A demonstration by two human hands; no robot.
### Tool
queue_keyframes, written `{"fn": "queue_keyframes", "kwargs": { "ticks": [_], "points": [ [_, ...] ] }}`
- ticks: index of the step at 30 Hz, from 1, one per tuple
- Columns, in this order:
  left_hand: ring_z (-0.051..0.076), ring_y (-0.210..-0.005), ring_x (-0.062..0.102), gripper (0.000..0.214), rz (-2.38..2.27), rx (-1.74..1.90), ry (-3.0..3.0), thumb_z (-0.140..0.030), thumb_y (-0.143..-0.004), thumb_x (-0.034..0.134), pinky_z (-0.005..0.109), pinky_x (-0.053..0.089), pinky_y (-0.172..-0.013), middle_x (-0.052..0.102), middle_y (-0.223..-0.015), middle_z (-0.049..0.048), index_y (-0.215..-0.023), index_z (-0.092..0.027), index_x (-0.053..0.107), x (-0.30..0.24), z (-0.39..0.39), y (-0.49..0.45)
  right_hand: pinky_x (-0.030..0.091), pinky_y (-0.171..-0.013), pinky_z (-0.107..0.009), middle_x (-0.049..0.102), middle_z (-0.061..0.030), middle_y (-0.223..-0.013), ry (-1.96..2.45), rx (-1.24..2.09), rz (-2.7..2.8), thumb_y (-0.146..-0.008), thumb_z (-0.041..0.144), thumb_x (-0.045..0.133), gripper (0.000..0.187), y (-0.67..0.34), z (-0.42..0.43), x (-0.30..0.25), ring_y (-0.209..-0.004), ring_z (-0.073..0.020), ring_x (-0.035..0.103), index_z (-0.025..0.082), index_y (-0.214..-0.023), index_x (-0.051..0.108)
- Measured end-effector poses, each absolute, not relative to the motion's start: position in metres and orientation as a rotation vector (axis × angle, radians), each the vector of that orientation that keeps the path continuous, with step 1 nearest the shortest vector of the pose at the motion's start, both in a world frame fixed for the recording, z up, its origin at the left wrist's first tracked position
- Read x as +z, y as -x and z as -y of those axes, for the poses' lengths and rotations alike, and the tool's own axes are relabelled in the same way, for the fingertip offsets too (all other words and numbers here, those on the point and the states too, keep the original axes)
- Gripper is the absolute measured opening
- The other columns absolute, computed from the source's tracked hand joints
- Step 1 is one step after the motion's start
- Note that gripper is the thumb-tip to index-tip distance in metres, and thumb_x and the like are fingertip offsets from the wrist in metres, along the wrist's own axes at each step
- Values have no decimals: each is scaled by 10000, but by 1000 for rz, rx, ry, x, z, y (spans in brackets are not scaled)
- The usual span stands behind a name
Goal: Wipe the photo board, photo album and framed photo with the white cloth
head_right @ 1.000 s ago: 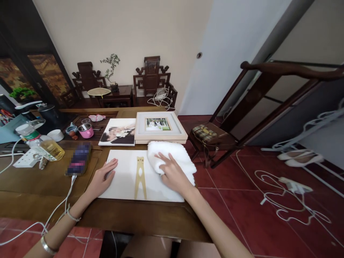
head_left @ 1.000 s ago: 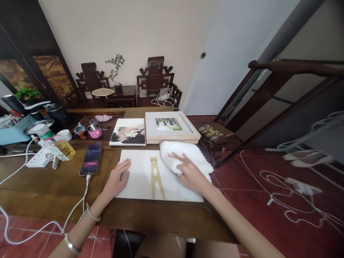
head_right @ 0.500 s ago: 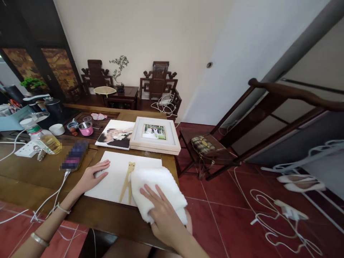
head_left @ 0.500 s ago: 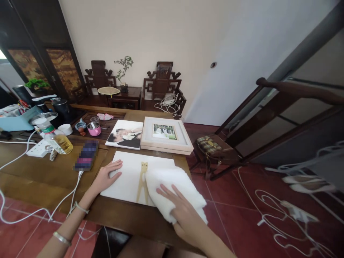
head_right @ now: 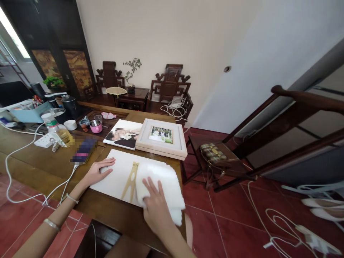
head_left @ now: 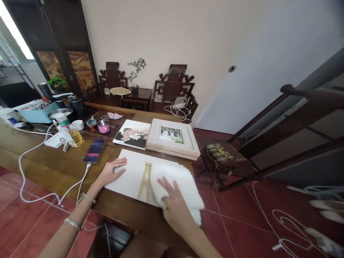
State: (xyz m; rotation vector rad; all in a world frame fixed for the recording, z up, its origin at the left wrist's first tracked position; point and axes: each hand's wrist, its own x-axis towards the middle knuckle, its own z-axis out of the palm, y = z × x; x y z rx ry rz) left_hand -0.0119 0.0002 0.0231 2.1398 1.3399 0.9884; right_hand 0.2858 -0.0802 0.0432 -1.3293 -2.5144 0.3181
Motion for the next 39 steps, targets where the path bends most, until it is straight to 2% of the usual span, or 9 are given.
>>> {"fn": "queue_keyframes", "kwargs": {
  "ticks": [7, 10, 13, 15, 19, 26, 31, 35, 39],
  "points": [
    [246, -1236, 508, 371, -1341, 925, -2203, -364, -844, 564, 470, 350, -1090, 597, -1272, 82, -1176, -211, 629, 18, -4, 16, 135, -1111, -621, 344, -105, -1468, 1131, 279, 2499, -448, 8, 397, 248, -292, 129, 18, -1399, -309, 110, 178, -527, 559],
    [251, -1319, 403, 563, -1318, 848, -2288, -419, -826, 592, 472, 308, -1111, 467, -1403, 77, -1343, -233, 468, 15, -6, 19, 158, -1122, -591, 386, -110, -1445, 1094, 264, 2507, -480, -12, 380, 298, -299, 108, 25, -1398, -268, 146, 177, -613, 569],
    [253, -1363, 324, 611, -1285, 781, -2359, -442, -839, 572, 489, 270, -1121, 412, -1444, 67, -1393, -265, 385, 11, -9, 21, 161, -1133, -545, 423, -103, -1422, 1136, 320, 2551, -500, -25, 373, 306, -304, 71, 40, -1388, -234, 191, 190, -628, 549],
    [257, -1368, 313, 581, -1286, 753, -2381, -441, -851, 554, 502, 259, -1119, 419, -1440, 74, -1382, -260, 404, 8, -11, 21, 160, -1132, -531, 458, -110, -1395, 1195, 420, 2580, -513, -31, 381, 304, -305, 44, 49, -1370, -233, 245, 195, -634, 545],
    [265, -1361, 327, 529, -1294, 741, -2381, -434, -853, 549, 517, 262, -1111, 440, -1425, 84, -1339, -243, 466, 5, -13, 20, 157, -1128, -510, 397, -148, -1426, 1308, 453, 2567, -520, -46, 403, 301, -302, 11, 57, -1369, -253, 235, 189, -647, 544],
    [255, -1357, 339, 516, -1296, 753, -2355, -431, -851, 548, 500, 253, -1122, 446, -1419, 85, -1317, -218, 495, 6, -11, 19, 144, -1136, -525, 389, -82, -1443, 1177, 557, 2672, -509, -49, 382, 374, -304, 67, 51, -1383, -251, 188, 177, -690, 619],
    [256, -1348, 357, 510, -1299, 774, -2348, -444, -843, 555, 500, 263, -1120, 448, -1418, 73, -1308, -240, 506, 8, -9, 19, 144, -1141, -534, 418, -83, -1429, 998, 509, 2723, -519, -57, 375, 415, -316, 90, 53, -1376, -239, 230, 168, -728, 654],
    [249, -1345, 362, 518, -1305, 774, -2336, -441, -839, 565, 486, 276, -1121, 455, -1415, 65, -1313, -241, 501, 9, -7, 19, 166, -1130, -529, 425, -80, -1425, 1060, 470, 2708, -500, -52, 373, 379, -322, 57, 50, -1373, -237, 238, 179, -669, 622],
    [244, -1346, 363, 516, -1315, 783, -2327, -413, -837, 583, 487, 279, -1121, 462, -1410, 68, -1315, -239, 496, 11, -5, 18, 173, -1101, -588, 421, -142, -1416, 1187, 328, 2586, -524, -41, 390, 308, -319, 17, 37, -1374, -279, 220, 170, -626, 589]
  ]
}}
